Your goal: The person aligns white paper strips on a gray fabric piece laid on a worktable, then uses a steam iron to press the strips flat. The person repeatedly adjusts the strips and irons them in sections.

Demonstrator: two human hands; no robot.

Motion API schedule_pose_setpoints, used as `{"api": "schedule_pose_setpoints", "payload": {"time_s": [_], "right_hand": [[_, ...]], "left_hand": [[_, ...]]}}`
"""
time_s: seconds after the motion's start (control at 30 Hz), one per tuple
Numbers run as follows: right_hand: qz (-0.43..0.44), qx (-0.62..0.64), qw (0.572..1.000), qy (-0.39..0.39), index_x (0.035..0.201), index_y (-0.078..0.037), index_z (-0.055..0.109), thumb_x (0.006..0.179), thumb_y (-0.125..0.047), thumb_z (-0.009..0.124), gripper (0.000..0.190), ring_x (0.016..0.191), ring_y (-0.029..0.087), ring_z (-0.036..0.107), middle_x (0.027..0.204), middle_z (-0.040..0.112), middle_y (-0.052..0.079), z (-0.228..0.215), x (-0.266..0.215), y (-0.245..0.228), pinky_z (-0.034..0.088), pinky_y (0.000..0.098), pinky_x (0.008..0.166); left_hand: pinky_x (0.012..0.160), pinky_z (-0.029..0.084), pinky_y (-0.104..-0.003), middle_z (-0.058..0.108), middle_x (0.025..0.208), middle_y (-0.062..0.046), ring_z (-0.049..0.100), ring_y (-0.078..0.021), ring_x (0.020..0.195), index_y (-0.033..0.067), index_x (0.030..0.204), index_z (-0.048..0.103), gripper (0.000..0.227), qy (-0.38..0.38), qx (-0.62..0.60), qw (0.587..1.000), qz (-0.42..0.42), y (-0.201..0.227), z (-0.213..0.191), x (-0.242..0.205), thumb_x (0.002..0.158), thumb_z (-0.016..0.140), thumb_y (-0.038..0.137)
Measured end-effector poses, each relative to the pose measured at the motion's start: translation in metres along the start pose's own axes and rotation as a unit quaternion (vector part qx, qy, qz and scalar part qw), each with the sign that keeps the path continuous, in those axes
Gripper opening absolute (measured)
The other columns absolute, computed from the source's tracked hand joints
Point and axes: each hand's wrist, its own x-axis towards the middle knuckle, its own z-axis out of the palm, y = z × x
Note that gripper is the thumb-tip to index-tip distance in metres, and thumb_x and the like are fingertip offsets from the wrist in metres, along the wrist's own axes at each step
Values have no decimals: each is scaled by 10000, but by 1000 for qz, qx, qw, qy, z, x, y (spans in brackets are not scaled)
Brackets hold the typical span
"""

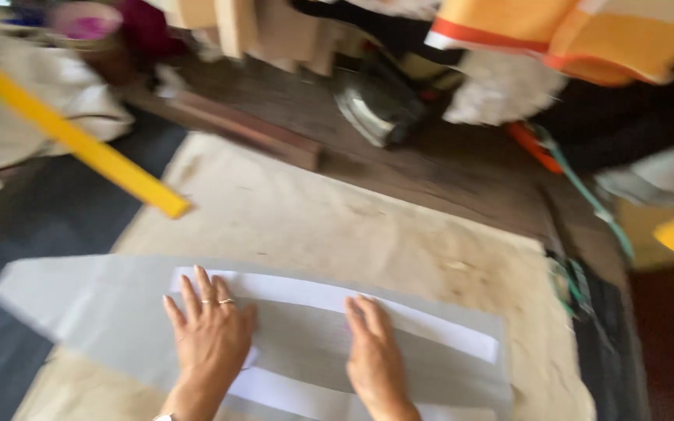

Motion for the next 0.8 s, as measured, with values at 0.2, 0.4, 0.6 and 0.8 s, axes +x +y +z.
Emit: {"api": "schedule_pose_setpoints", "payload": {"time_s": [0.2, 0.4, 0.6, 0.8], "right_hand": [[-13, 7, 1000, 24, 1318, -66, 528, 722, 132, 454, 632, 1295, 317, 420, 1358, 488, 136, -8, -1, -9, 313, 387, 1110], [-52, 7, 996, 69, 1256, 45, 544, 864, -16, 524, 397, 1219, 376, 485, 1269, 540, 221, -20, 3, -19, 337, 427, 1102], [-44, 4, 997, 67, 1264, 28, 547, 897, -69, 499, 382, 1234, 367, 470, 1287, 528, 214, -14, 1, -13, 325, 413, 1107], [-37, 0, 999, 32, 1316, 33, 504, 932, -78, 448, 403, 1299, 347, 421, 1355, 489, 204, -14, 1, -16, 275, 411, 1144]], "left_hand": [[1067, 348, -454, 465, 1428, -135, 412, -321, 1327, 46, 1370, 445, 468, 33, -389, 881, 269, 62, -38, -17, 919, 371, 145], [1041, 373, -379, 442, 1454, -129, 411, -261, 1342, 51, 1431, 370, 554, -20, -421, 835, 353, 92, -45, -21, 884, 358, 137], [996, 397, -401, 425, 1464, -145, 438, -281, 1303, 40, 1434, 363, 560, -8, -376, 863, 337, 100, -35, -23, 893, 339, 182], [1020, 387, -400, 443, 1444, -166, 436, -297, 1299, 4, 1421, 371, 539, 27, -354, 876, 326, 99, -43, -27, 904, 350, 155]]}}
